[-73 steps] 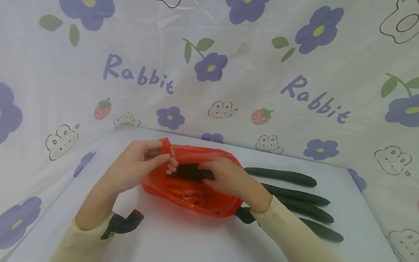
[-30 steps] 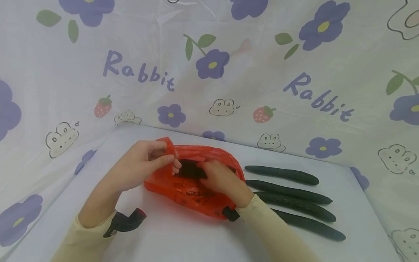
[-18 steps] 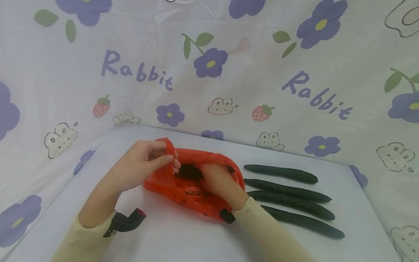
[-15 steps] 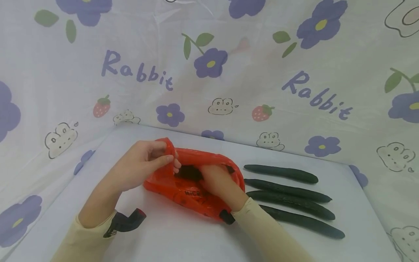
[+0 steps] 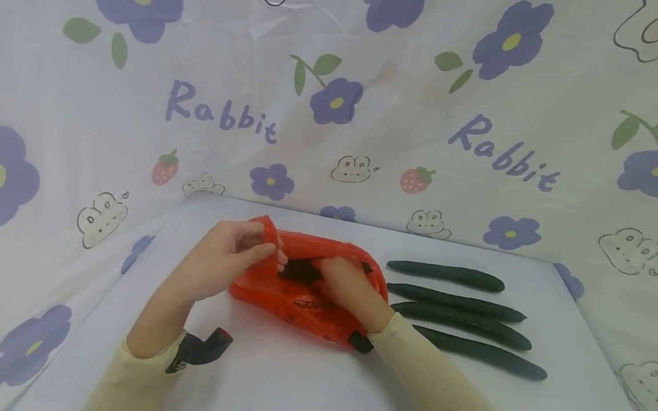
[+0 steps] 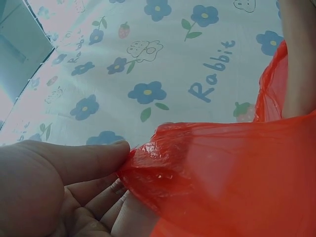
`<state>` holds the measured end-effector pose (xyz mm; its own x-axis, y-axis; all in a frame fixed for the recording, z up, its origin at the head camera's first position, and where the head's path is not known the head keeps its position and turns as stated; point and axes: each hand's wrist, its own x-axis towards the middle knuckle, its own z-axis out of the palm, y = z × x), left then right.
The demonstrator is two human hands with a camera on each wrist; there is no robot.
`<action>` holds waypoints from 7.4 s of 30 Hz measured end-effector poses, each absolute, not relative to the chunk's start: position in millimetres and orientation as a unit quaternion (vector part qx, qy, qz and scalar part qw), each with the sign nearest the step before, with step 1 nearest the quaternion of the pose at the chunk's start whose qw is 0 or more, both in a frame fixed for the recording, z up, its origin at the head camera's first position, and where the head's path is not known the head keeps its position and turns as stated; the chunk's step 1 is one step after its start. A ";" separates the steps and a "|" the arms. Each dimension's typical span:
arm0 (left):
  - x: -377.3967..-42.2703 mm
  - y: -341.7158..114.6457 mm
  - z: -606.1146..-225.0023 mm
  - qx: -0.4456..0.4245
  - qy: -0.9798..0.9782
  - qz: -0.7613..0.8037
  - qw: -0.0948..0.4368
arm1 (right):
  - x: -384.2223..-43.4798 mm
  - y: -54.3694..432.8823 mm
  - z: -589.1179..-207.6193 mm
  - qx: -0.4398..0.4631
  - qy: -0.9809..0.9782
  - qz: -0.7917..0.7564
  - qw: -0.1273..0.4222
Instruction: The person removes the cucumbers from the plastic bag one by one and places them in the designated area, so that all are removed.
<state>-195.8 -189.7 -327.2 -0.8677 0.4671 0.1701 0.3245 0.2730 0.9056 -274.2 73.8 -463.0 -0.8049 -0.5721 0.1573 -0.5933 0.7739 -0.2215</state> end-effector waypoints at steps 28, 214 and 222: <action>-194.9 -192.3 -324.6 0.231 0.797 0.554 0.064 | -238.4 81.6 -412.0 0.277 -0.952 0.097 0.086; -198.2 -198.1 -327.4 0.237 0.795 0.555 0.055 | -82.0 388.4 -464.5 0.077 -0.993 0.088 -0.025; -197.8 -197.9 -327.1 0.238 0.796 0.554 0.053 | -87.0 390.9 -470.8 0.070 -0.989 0.098 -0.088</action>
<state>-197.8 -197.9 -327.1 -0.8808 0.4379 0.1803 0.3207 0.2715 0.9074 -87.0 390.9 -470.8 -0.9748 -0.1553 -0.1603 -0.1208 0.9711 -0.2060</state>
